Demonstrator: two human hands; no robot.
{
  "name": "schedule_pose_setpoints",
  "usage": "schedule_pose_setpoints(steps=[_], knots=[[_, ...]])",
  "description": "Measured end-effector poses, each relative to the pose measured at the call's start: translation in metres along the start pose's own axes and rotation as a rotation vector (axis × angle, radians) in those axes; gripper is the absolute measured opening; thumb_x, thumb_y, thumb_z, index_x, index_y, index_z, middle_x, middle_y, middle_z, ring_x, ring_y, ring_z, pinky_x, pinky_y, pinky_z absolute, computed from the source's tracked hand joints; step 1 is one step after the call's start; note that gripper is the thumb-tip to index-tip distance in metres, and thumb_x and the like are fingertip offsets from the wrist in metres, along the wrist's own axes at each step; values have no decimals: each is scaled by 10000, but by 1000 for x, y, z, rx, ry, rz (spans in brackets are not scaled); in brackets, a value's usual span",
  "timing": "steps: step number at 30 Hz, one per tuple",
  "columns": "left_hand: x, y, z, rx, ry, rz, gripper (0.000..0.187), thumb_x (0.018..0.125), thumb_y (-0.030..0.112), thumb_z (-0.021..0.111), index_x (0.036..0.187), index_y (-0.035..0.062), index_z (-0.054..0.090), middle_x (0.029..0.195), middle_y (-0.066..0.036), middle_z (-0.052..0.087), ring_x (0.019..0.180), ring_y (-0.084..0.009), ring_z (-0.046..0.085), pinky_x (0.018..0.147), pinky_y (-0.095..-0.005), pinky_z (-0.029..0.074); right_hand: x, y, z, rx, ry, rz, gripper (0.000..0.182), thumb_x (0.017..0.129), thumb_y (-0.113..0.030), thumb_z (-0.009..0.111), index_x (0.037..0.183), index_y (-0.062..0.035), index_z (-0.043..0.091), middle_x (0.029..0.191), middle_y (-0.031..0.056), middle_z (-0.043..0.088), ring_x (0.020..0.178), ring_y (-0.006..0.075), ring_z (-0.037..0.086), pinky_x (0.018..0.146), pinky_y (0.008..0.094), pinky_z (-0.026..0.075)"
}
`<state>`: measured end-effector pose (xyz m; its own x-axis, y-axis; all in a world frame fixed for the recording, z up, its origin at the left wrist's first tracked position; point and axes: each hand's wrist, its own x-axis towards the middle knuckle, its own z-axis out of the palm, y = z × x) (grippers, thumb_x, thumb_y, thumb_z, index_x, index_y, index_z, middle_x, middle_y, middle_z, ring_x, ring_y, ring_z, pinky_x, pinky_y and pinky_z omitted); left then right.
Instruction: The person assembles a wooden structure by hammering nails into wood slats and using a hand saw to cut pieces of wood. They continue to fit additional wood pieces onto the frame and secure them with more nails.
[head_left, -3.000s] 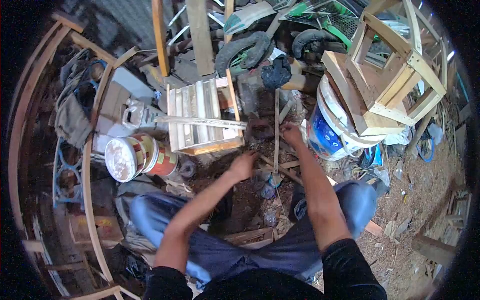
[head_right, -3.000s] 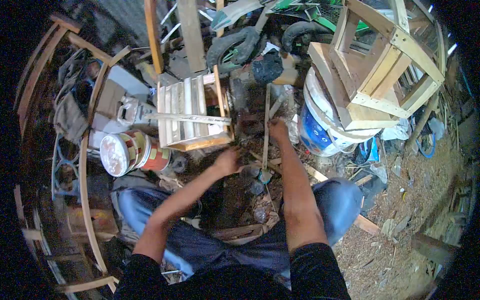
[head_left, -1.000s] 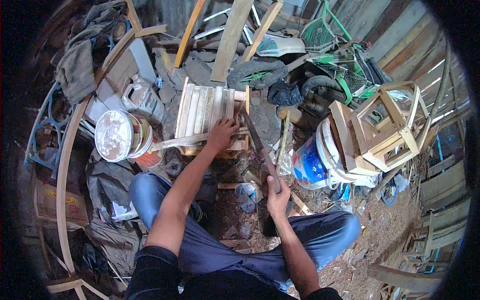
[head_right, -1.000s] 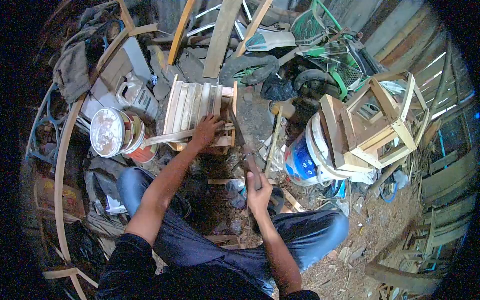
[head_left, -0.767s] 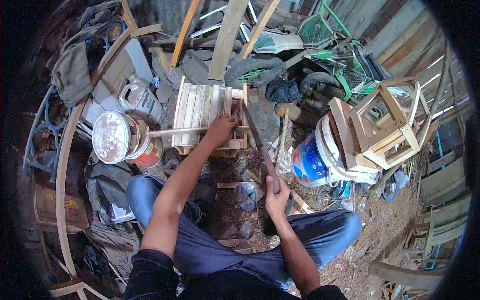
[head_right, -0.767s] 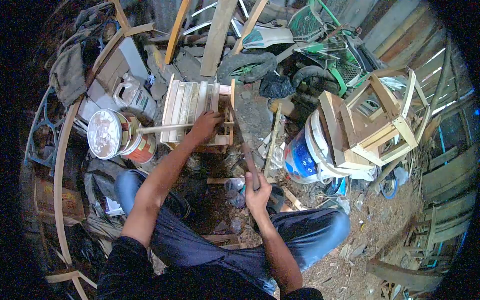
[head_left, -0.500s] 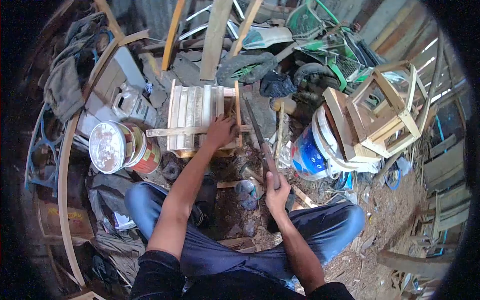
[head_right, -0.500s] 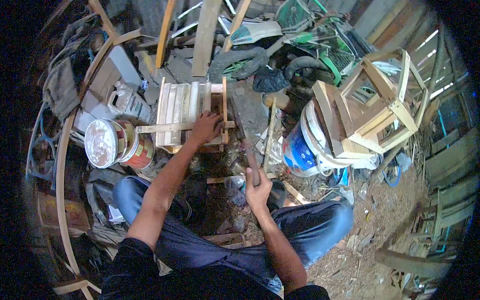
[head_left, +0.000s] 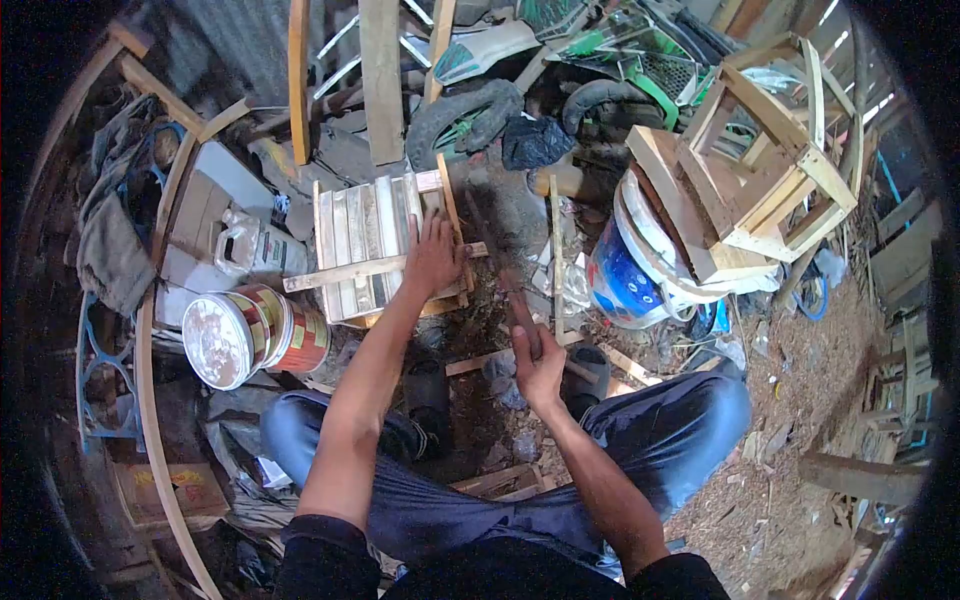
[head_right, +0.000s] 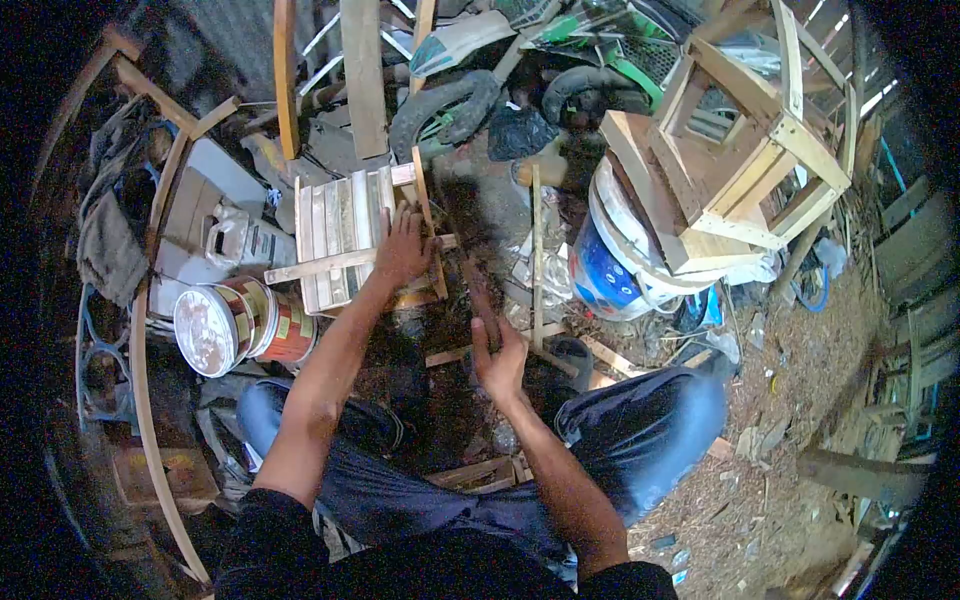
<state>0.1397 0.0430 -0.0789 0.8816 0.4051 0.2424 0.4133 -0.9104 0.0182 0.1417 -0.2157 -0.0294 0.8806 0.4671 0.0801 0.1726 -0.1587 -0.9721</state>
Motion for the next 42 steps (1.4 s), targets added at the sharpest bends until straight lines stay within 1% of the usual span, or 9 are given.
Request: schedule_pose_setpoints(steps=[2,11,18,20,21,23,28,32,42], knots=[[-1,-5,12,15,41,9,618,873,445,443,1245,-47,407,1395,-198,325,1383,-323,135,1100,-554,55,-1,5,1,-93,26,-92,353,901,-269,567,700,10,485,531,53,386,525,121,334,468,305,294],[8,1,-14,-123,-297,-105,545,916,464,395,1267,55,477,1307,-170,472,1213,-328,450,1099,-553,41,-8,-15,4,-157,-135,2,333,919,-260,537,749,26,534,546,88,415,525,132,360,495,341,345],[1,0,-4,-57,-144,-60,475,928,466,367,1229,145,544,1179,-138,583,1202,-349,454,1098,-562,55,-5,-18,1,-173,-195,111,434,941,-344,484,744,38,552,549,125,454,550,146,406,527,346,377],[2,1,-2,39,-190,-36,450,938,446,353,1205,153,566,1153,-139,591,1196,-356,454,1087,-592,50,-1,-31,0,-181,-176,248,439,936,-362,471,812,35,612,658,264,541,610,428,538,590,424,432],[3,1,-4,35,-182,-42,450,938,446,353,1205,153,566,1153,-139,591,1196,-356,454,1087,-592,50,1,-33,4,-187,-178,239,439,936,-362,471,812,35,612,658,264,541,610,428,538,590,424,432],[2,3,-5,-8,-217,-41,429,938,425,362,1138,131,602,1168,-152,568,1188,-356,459,1073,-620,48,2,-35,15,-152,-21,110,431,935,-356,479,808,34,611,663,271,534,559,395,492,599,416,431],[2,10,-14,-28,-227,-81,466,922,398,381,1092,4,562,1237,-182,498,1219,-363,407,1061,-640,54,29,-29,33,-167,-108,227,492,932,-383,486,752,63,588,535,216,452,480,221,394,509,407,362],[0,6,9,-55,34,-95,515,908,385,393,1146,-66,469,1284,-232,424,1304,-380,286,1060,-640,57,-12,-23,15,-217,-122,231,512,938,-388,473,718,66,561,506,160,377,483,175,353,487,386,344],[-1,2,19,-54,82,-95,562,911,411,387,1179,-80,445,1387,-249,329,1363,-378,170,1068,-631,43,-9,-31,10,-217,-103,169,510,959,-361,449,670,49,536,491,70,376,502,105,362,457,350,328]])
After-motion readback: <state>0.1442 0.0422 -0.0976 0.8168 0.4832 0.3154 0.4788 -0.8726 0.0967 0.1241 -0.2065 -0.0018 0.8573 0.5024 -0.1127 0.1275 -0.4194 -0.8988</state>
